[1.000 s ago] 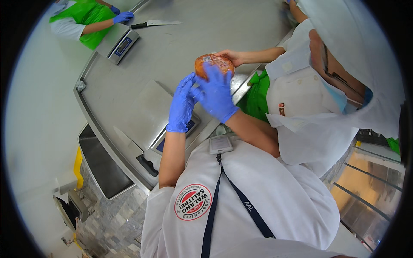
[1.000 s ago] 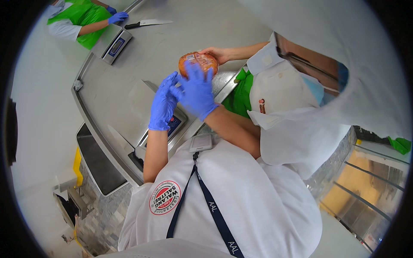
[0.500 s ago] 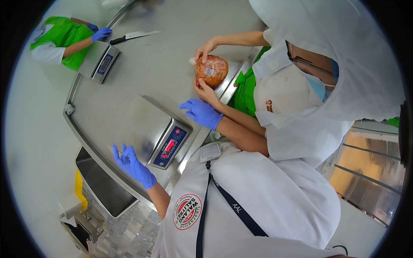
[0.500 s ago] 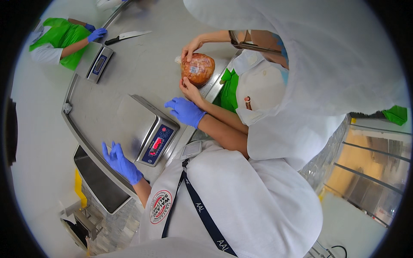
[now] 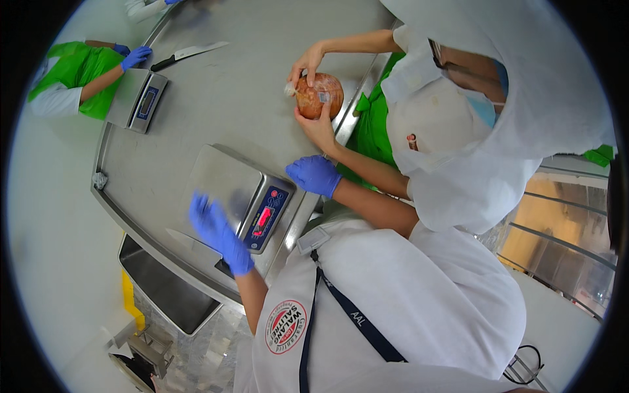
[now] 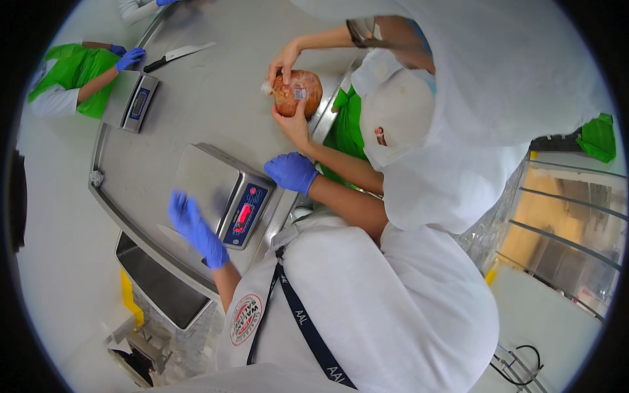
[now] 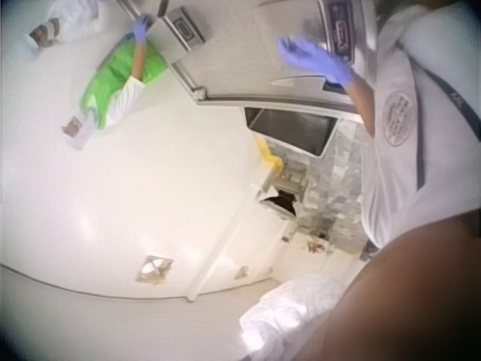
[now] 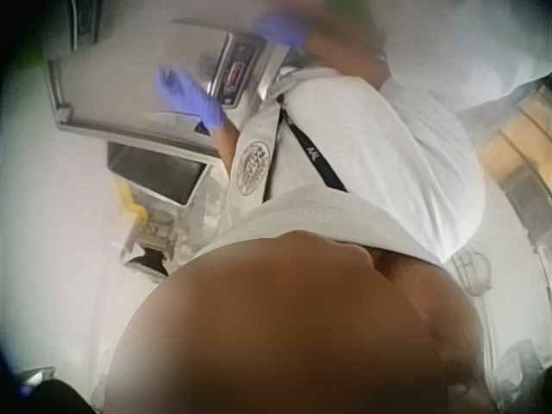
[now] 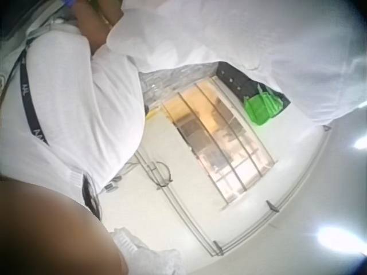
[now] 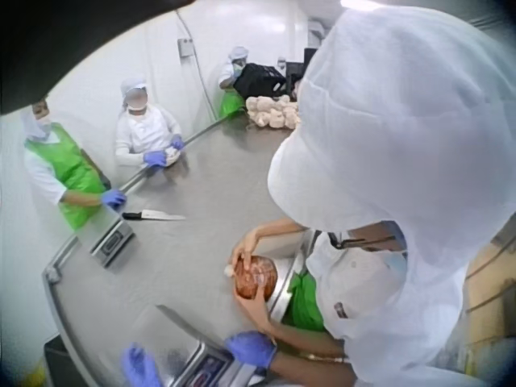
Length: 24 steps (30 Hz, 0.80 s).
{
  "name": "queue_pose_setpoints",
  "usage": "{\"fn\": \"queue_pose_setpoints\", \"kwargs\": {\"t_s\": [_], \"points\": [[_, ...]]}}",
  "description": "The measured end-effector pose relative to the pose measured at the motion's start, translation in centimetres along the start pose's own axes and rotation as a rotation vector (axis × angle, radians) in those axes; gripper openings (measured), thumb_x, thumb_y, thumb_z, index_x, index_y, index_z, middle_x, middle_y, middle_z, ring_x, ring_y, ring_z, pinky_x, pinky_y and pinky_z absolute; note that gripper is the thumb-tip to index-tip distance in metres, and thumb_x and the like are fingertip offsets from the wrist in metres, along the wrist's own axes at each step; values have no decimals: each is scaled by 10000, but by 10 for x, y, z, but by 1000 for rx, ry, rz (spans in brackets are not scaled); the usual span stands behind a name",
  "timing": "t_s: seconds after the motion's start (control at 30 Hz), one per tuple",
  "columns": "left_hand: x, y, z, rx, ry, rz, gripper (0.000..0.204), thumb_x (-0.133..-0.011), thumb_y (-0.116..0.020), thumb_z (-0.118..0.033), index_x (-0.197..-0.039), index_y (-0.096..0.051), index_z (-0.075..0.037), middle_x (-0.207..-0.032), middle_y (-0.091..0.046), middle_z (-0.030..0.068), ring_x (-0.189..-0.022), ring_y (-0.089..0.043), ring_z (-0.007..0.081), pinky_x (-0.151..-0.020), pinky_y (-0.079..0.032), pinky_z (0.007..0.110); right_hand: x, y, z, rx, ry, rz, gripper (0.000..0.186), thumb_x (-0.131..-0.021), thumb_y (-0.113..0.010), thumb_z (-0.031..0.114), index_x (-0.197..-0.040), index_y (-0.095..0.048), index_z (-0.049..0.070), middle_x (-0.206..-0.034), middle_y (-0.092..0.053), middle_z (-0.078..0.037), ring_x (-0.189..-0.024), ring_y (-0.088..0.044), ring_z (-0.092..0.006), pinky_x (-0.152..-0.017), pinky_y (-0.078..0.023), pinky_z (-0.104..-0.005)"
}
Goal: The person places a packaged meat item on a digital scale, removes the plastic wrap, and trims the meat with a knife while checking the weight. The trimmed pieces are set aside on the stainless steel table.
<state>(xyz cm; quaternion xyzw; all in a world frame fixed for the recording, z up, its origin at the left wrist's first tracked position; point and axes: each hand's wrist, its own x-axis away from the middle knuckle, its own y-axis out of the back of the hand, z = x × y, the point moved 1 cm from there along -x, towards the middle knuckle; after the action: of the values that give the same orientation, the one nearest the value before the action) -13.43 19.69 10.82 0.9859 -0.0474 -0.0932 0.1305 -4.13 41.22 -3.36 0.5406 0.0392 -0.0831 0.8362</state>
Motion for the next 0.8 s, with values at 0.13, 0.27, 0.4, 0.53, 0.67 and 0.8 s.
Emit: {"fn": "queue_pose_setpoints", "kwargs": {"t_s": [0.13,0.27,0.4,0.53,0.67,0.8], "points": [[-36,-115,-3,59,129,546,532,-918,-673,-217,-1366,-485,1,-1356,-508,177,-1238,-494,256,-1022,-412,383,3,2,4,-53,-23,-58,131,-870,-544,217,-852,-615,109,-750,-635,-118,-665,-656,-318,-580,-533,-471],[-51,-209,4,115,173,695,665,-861,-747,-308,-1344,-469,55,-1253,-561,183,-1135,-549,251,-963,-466,378,-1,7,5,-41,-127,59,141,-856,-545,214,-811,-627,108,-745,-646,-130,-669,-658,-320,-588,-530,-469],[-81,-274,50,265,333,612,571,-871,-744,-299,-1247,-534,76,-1152,-617,151,-1005,-606,189,-853,-505,306,-2,0,6,-29,-109,17,140,-837,-546,205,-795,-626,98,-742,-651,-133,-677,-665,-321,-593,-527,-466],[-107,-300,61,300,334,794,513,-817,-805,-258,-1114,-584,98,-994,-657,115,-852,-630,161,-733,-517,263,-2,0,-3,-69,-118,-41,127,-811,-557,202,-792,-622,95,-739,-652,-129,-678,-668,-320,-594,-527,-467],[-104,-315,35,275,342,852,456,-802,-818,-287,-1003,-641,82,-933,-676,124,-807,-635,162,-707,-512,266,1,3,4,-75,-127,-34,123,-789,-571,193,-764,-643,97,-728,-662,-140,-670,-674,-323,-607,-534,-459],[-108,-338,27,-44,39,729,412,-776,-817,-293,-953,-671,49,-854,-690,119,-756,-637,160,-698,-524,313,-1,5,3,-72,-151,-19,134,-781,-575,185,-736,-663,94,-718,-669,-149,-664,-679,-331,-613,-540,-457]]}}
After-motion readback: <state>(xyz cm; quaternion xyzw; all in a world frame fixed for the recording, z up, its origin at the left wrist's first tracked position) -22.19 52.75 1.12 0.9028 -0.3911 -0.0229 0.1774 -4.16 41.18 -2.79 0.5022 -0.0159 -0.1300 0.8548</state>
